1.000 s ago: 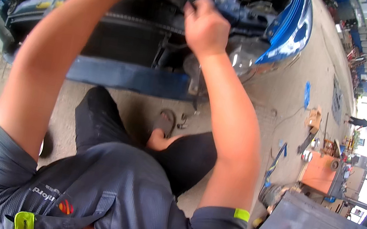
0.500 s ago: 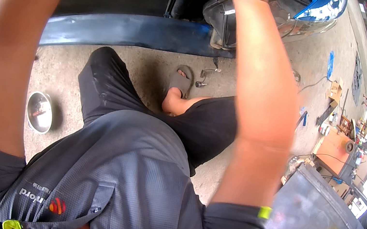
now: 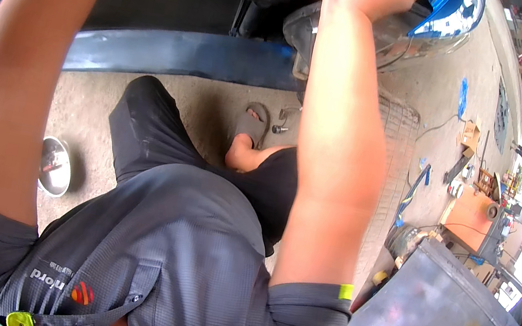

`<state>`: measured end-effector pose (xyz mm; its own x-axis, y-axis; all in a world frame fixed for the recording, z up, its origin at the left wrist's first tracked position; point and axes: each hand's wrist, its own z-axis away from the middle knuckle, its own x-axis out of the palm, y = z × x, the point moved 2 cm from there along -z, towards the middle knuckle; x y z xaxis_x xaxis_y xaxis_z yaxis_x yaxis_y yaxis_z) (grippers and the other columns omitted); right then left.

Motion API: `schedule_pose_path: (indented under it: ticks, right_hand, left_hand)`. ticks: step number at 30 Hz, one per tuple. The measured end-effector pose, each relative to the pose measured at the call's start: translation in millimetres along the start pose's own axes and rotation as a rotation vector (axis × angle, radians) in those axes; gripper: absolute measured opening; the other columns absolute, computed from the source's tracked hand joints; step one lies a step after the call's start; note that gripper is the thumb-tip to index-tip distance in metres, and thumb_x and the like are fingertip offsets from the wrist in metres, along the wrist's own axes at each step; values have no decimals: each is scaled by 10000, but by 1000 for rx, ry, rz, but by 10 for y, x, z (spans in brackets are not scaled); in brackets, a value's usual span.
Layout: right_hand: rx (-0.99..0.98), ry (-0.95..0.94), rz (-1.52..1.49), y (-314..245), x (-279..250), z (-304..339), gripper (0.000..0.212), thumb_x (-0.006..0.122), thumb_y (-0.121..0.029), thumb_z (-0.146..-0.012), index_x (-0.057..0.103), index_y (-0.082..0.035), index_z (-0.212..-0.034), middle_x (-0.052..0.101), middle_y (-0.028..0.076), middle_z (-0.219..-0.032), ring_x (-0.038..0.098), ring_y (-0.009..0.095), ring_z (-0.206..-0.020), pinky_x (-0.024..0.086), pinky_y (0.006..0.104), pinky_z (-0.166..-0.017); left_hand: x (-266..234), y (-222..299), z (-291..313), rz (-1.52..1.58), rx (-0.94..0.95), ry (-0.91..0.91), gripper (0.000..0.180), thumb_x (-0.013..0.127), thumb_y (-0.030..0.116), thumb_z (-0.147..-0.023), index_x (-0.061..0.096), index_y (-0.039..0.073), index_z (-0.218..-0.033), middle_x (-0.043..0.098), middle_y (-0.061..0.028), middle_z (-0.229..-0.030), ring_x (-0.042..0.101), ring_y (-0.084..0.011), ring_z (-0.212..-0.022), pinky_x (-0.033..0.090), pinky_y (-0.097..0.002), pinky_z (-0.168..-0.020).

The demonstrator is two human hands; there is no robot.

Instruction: The person uses a socket wrench to loosen and remove bolts from the front bumper area of a blue car. They then use a screwdriver to pry and detach parts of the bumper cover near the headlight. The person removes several fasteners and places them into a metal bowl on the floor.

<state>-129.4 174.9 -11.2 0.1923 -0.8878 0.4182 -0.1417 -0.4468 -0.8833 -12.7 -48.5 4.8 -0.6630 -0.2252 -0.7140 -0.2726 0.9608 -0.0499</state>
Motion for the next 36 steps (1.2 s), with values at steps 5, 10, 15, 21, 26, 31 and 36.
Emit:
schedule_pose_path:
  ticks: [5,10,15,21,26,31,36]
  right_hand:
    - [-1081,-744,1087,62,96,256,184,679,-184,-900,573,-50,-970,672,145,-729,680,344,-647,538,480,-635]
    - [-939,-574,549,0,50,135,247,587,-193,-1000,462,-60,-834,444,0,-596,430,138,-467,410,304,-462]
    - [-239,-1,-25,265,-121,-123,286,627,-207,-986,475,-51,-799,477,-2,-586,486,137,-491,418,315,-475]
    - [-1014,-713,919,6,125,192,192,685,-218,-883,590,-70,-960,676,116,-745,653,317,-647,531,456,-610]
    - [88,70,-206,178,-163,-145,214,577,-180,-975,558,-3,-855,553,41,-629,502,220,-479,482,442,-535]
    - [-1103,-781,1107,100,103,222,210,707,-316,-939,636,-132,-1011,708,135,-851,689,388,-814,552,444,-657]
    - [-751,-376,599,131,-50,-80,211,670,-234,-966,578,-54,-907,640,78,-675,595,242,-516,511,402,-517]
  left_hand:
    - [-35,29,29,-6,-26,7,347,523,351,-1010,675,47,-1083,698,-152,-1089,629,-336,-1092,483,-440,-975]
    - [-125,51,28,5,-45,5,323,553,343,-991,671,51,-1060,699,-147,-1064,631,-331,-1066,490,-446,-957]
    - [-123,109,-57,40,-53,-20,336,566,349,-978,678,60,-1108,699,-152,-1075,627,-333,-1084,480,-441,-983]
    - [-121,31,59,0,-47,27,339,560,345,-984,679,53,-1108,699,-138,-1082,623,-318,-1086,467,-438,-1000]
    - [-194,133,-5,66,-111,-51,370,548,347,-994,673,41,-1161,695,-150,-1132,607,-325,-1143,454,-433,-1032]
    - [-204,95,-48,20,-29,-17,361,549,343,-992,672,32,-1128,693,-150,-1136,605,-332,-1135,451,-436,-1026]
    - [-157,89,2,68,-87,-27,376,563,352,-985,673,33,-1150,692,-156,-1143,605,-332,-1141,462,-439,-1016]
